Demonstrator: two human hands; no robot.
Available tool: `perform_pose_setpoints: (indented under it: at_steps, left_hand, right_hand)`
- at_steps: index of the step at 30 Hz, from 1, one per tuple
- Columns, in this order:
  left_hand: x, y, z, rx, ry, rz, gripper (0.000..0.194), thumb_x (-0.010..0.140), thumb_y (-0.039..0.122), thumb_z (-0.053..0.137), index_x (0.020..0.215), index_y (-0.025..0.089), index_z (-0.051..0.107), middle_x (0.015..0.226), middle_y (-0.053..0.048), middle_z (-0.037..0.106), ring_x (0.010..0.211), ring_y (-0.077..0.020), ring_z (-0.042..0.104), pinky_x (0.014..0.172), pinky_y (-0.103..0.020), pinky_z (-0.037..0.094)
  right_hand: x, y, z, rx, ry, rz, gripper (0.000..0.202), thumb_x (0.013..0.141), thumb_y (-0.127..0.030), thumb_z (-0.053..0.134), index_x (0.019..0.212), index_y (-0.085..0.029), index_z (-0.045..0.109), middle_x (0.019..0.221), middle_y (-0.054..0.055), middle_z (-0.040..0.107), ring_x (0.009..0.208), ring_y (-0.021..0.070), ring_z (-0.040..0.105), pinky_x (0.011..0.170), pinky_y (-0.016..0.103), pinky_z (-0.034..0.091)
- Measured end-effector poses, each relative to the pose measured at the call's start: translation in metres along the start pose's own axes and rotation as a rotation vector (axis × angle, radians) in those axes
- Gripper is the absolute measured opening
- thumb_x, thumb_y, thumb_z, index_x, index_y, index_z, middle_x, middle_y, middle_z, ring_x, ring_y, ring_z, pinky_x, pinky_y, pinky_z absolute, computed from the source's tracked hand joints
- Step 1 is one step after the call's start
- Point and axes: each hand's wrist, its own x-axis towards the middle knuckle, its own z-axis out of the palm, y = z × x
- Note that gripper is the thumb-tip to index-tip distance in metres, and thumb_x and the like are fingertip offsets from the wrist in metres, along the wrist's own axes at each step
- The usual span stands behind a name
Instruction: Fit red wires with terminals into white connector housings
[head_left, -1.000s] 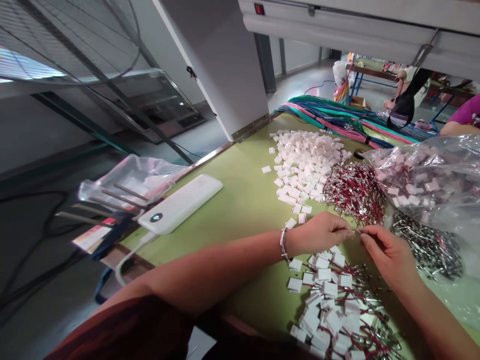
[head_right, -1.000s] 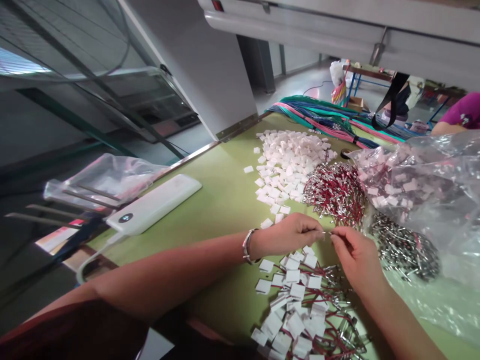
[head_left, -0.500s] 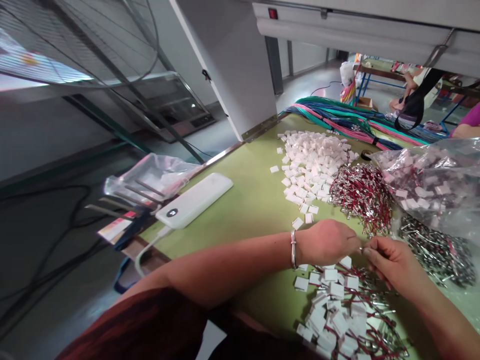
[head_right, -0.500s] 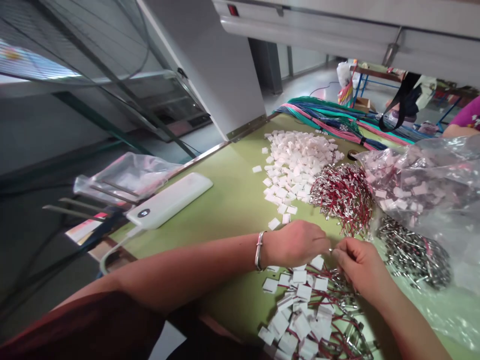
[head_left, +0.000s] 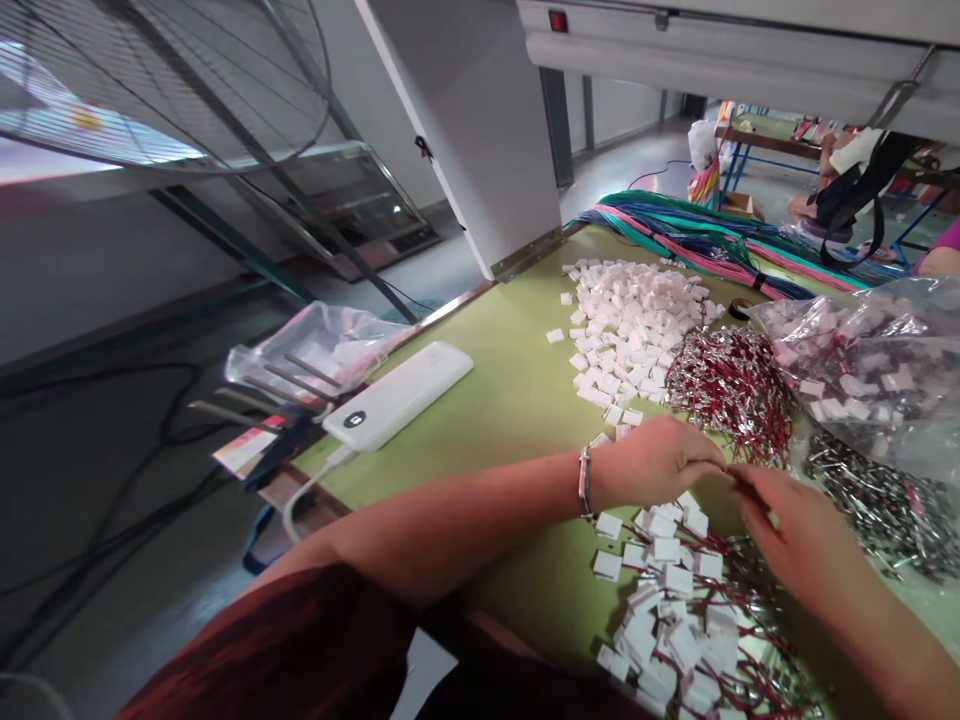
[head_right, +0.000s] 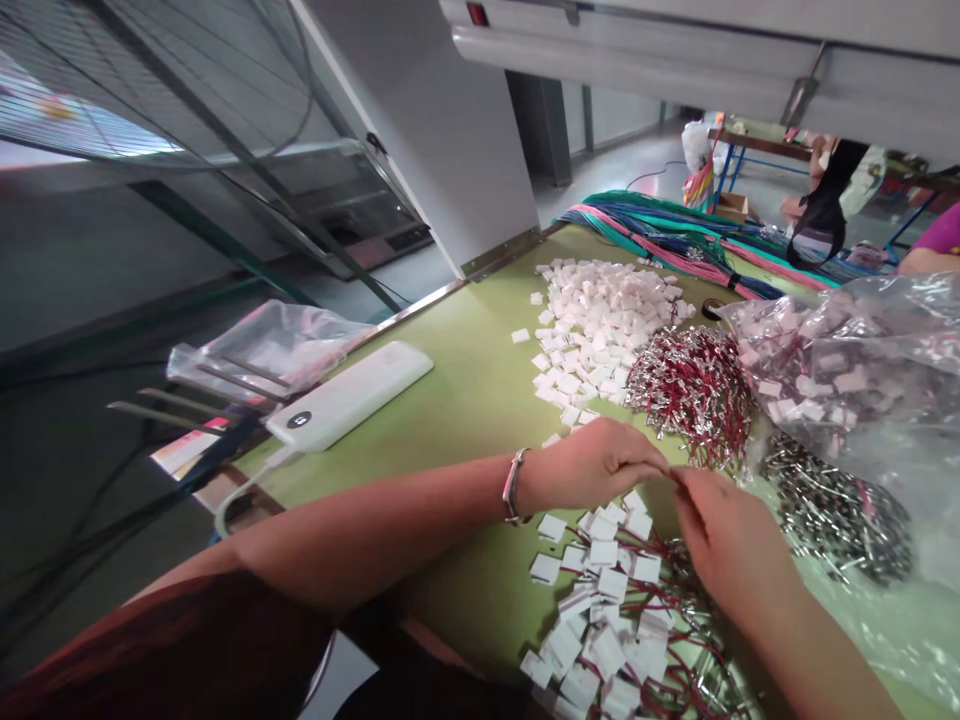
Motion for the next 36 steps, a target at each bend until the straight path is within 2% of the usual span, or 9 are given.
perform_pose_setpoints:
  at_steps: [3, 8, 13, 16, 21, 25, 30, 33, 36]
  left_hand:
    - [-0.001, 0.003, -0.023, 0.042, -0.026, -0.047, 0.025, 0.090, 0.033, 0.059, 0.109, 0.019, 0.068, 0.093, -0.003, 0.073, 0.080, -0.0126, 0.064, 0.074, -0.023, 0.049]
    - [-0.008, -0.015, -0.064, 0.484, -0.120, -0.307, 0.028, 0.083, 0.036, 0.066, 0.103, 0.017, 0.069, 0.100, -0.009, 0.067, 0.093, -0.0217, 0.060, 0.079, -0.031, 0.046]
    - [-0.010, -0.029, -0.049, 0.646, -0.192, -0.385, 0.011, 0.083, 0.019, 0.061, 0.086, 0.013, 0.071, 0.091, -0.010, 0.064, 0.085, -0.0218, 0.057, 0.069, -0.030, 0.045]
    - [-0.008, -0.031, -0.037, 0.696, -0.162, -0.321, 0.009, 0.084, 0.016, 0.060, 0.083, 0.012, 0.068, 0.093, -0.012, 0.062, 0.087, -0.0219, 0.055, 0.070, -0.030, 0.045]
    - [-0.006, -0.027, -0.018, 0.771, -0.099, -0.131, 0.015, 0.084, 0.005, 0.050, 0.090, 0.011, 0.063, 0.093, -0.011, 0.061, 0.086, -0.0221, 0.053, 0.075, -0.033, 0.044]
    - [-0.001, -0.029, -0.007, 0.772, -0.111, -0.149, 0.021, 0.082, 0.000, 0.047, 0.094, 0.011, 0.060, 0.087, -0.010, 0.063, 0.081, -0.0220, 0.055, 0.071, -0.034, 0.044]
    - [0.000, -0.031, -0.016, 0.474, 0.087, -0.258, 0.013, 0.090, 0.015, 0.051, 0.095, 0.015, 0.063, 0.092, -0.008, 0.065, 0.085, -0.0198, 0.060, 0.073, -0.032, 0.047]
    - [-0.001, -0.021, -0.022, -0.034, 0.238, -0.344, 0.016, 0.091, 0.024, 0.052, 0.098, 0.016, 0.064, 0.084, -0.004, 0.067, 0.073, -0.0129, 0.062, 0.067, -0.027, 0.049]
    - [-0.002, -0.010, -0.017, -0.539, 0.214, -0.436, 0.018, 0.088, 0.026, 0.058, 0.098, 0.013, 0.066, 0.069, -0.002, 0.066, 0.060, -0.0096, 0.060, 0.059, -0.023, 0.048]
  right_hand:
    - [-0.002, -0.003, 0.007, -0.001, 0.026, -0.010, 0.030, 0.094, -0.027, 0.039, 0.097, -0.020, 0.069, 0.088, 0.006, 0.075, 0.072, 0.0215, 0.070, 0.063, 0.033, 0.053]
    - [0.000, 0.007, 0.001, 0.068, 0.049, 0.013, 0.032, 0.095, -0.033, 0.042, 0.101, -0.020, 0.070, 0.086, 0.005, 0.076, 0.070, 0.0192, 0.071, 0.061, 0.030, 0.054]
    - [0.000, 0.008, 0.003, 0.037, 0.005, 0.026, 0.029, 0.094, -0.032, 0.042, 0.102, -0.022, 0.069, 0.086, 0.004, 0.076, 0.069, 0.0198, 0.070, 0.063, 0.032, 0.053]
    - [0.001, 0.007, 0.003, 0.066, 0.015, 0.088, 0.027, 0.093, -0.034, 0.044, 0.093, -0.022, 0.068, 0.075, 0.002, 0.074, 0.063, 0.0187, 0.068, 0.058, 0.030, 0.051]
    - [0.002, 0.006, 0.003, 0.134, 0.055, 0.113, 0.025, 0.090, -0.033, 0.047, 0.087, -0.021, 0.068, 0.082, 0.004, 0.074, 0.071, 0.0189, 0.067, 0.067, 0.032, 0.052]
    - [0.002, 0.005, 0.003, 0.204, 0.030, 0.172, 0.025, 0.090, -0.035, 0.048, 0.088, -0.021, 0.069, 0.076, 0.003, 0.072, 0.067, 0.0184, 0.065, 0.064, 0.031, 0.050]
    - [0.007, -0.002, -0.006, 0.373, -0.009, 0.301, 0.031, 0.087, -0.043, 0.047, 0.070, -0.021, 0.062, 0.056, -0.001, 0.058, 0.053, 0.0151, 0.052, 0.052, 0.025, 0.043]
    - [0.008, -0.005, -0.011, 0.448, -0.056, 0.370, 0.033, 0.086, -0.045, 0.047, 0.068, -0.021, 0.061, 0.054, -0.003, 0.051, 0.051, 0.0133, 0.047, 0.050, 0.024, 0.039]
    - [0.006, -0.007, -0.013, 0.473, -0.090, 0.361, 0.032, 0.087, -0.042, 0.048, 0.069, -0.020, 0.062, 0.061, -0.002, 0.056, 0.058, 0.0141, 0.051, 0.056, 0.024, 0.042]
